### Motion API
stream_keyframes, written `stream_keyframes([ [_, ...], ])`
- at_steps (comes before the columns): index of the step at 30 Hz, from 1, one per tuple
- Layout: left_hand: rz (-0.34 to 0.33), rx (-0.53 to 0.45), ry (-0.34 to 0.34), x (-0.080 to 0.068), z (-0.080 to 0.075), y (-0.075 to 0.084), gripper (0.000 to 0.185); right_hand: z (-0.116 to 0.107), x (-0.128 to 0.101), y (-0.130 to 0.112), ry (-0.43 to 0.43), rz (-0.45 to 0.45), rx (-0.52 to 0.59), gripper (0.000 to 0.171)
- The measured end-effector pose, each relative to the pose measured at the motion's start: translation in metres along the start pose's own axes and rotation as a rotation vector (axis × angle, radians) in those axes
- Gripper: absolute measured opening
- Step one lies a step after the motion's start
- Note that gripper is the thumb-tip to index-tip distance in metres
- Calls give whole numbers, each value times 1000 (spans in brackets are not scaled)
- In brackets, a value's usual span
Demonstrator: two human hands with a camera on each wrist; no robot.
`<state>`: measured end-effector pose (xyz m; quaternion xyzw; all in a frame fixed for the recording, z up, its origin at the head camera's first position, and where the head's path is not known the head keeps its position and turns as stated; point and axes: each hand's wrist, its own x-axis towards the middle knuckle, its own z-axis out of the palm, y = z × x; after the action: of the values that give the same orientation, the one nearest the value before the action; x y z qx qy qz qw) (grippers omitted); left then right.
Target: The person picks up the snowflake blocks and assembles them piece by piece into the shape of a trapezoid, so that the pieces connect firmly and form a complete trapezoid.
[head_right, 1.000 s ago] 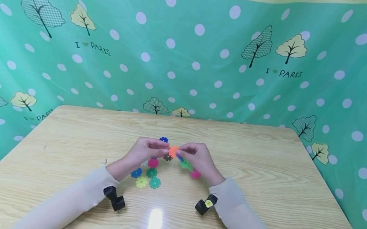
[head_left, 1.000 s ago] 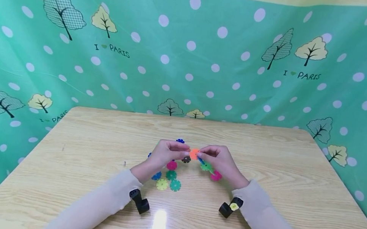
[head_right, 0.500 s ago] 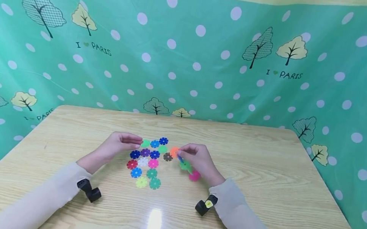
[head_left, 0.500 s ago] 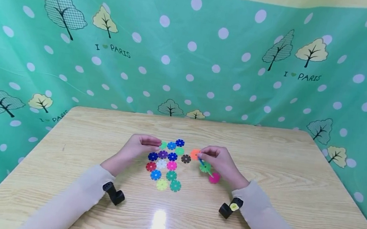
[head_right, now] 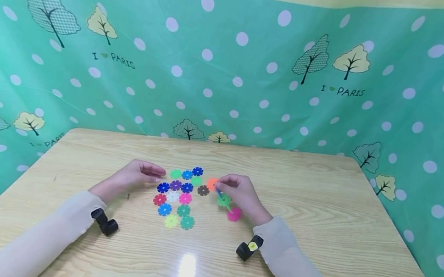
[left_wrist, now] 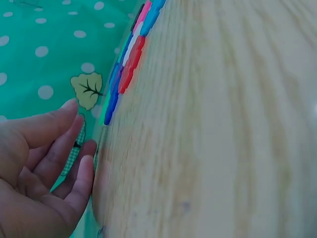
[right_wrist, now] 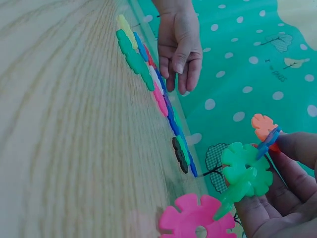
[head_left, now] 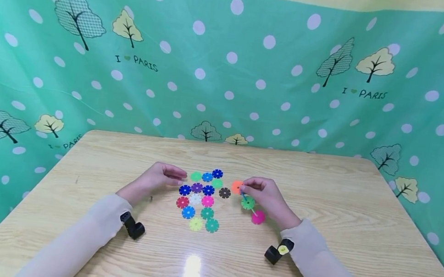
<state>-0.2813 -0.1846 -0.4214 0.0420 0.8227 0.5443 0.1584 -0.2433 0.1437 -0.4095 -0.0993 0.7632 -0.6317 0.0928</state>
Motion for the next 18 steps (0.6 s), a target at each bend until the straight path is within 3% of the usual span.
stream_keyframes([
  [4, 48, 63, -103, 0, -1, -1, 38, 0, 0, 0, 4, 13, 15, 20],
  [8, 126, 121, -158, 1, 0, -3, 36, 0, -1, -2, 0, 3, 12, 20],
  [14, 224, 259, -169, 0, 0, -4, 33, 0, -2, -2, -2, 4, 1, 20],
  [18, 244, 278, -175, -2, 0, -4, 32, 0, -2, -2, 11, 12, -18, 19],
])
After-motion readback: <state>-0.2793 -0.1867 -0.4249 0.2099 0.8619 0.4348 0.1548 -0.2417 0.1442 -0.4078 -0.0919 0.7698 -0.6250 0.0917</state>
